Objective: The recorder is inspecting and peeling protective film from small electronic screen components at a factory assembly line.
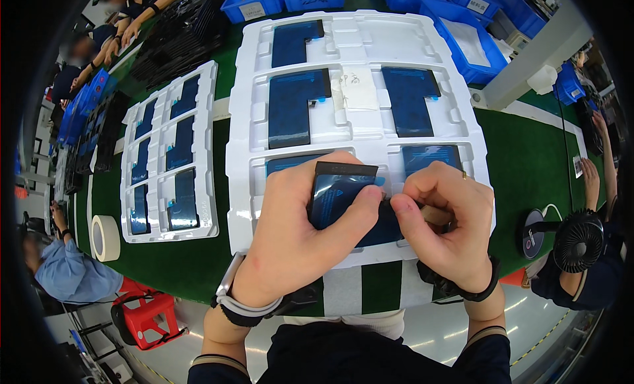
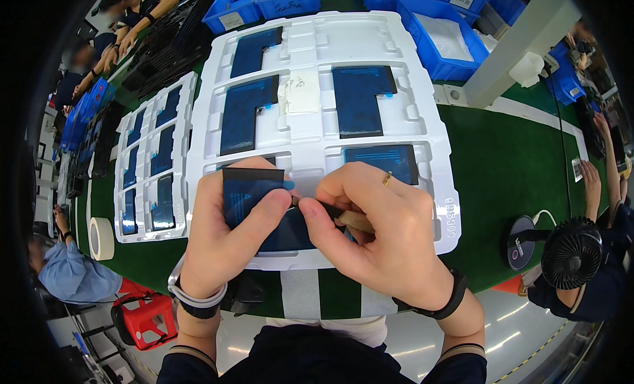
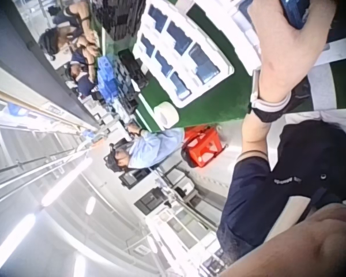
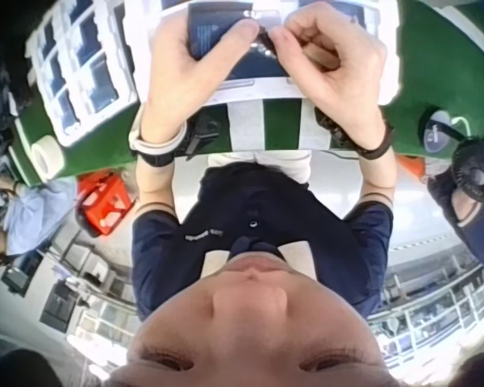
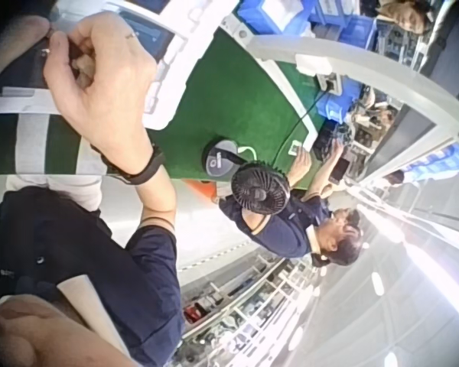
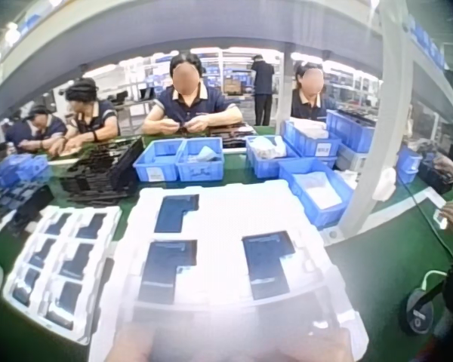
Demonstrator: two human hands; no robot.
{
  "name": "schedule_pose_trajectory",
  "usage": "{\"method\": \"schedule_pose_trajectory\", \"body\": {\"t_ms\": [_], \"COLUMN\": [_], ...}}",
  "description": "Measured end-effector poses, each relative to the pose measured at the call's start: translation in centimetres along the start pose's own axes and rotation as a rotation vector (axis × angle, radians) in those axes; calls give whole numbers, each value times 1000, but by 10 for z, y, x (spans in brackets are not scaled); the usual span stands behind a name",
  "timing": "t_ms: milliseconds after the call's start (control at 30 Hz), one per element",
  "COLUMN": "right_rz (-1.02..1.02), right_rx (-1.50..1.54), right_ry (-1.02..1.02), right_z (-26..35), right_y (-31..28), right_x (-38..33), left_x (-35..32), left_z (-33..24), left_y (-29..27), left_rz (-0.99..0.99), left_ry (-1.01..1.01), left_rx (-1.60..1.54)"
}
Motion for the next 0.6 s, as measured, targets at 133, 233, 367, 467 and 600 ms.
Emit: {"method": "schedule_pose_trajectory", "body": {"t_ms": [133,233,367,467,600], "right_rz": [-13,-80,-90,2,-5], "right_rx": [-44,-92,-130,-100,-55], "right_ry": [-94,-166,-171,-180,-116], "right_z": [3,5,6,9,6], "right_y": [2,7,9,6,2], "right_x": [1,0,-2,-2,-3], "left_x": [-1,-1,0,0,0], "left_z": [1,0,1,5,6], "left_y": [0,0,-1,-1,-2], "left_rz": [-1,-25,-48,-19,1], "left_ry": [-24,0,26,-14,-38], "left_rx": [9,30,17,-11,-19]}}
Point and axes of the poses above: each hand's wrist, its own x-axis towards the middle knuckle, its own y-axis out of the palm, z = x × y, the point moved 6 cm from there along x, towards the middle knuckle, and after that the axes turned 11 degrees about x, right-handed, at the moved point
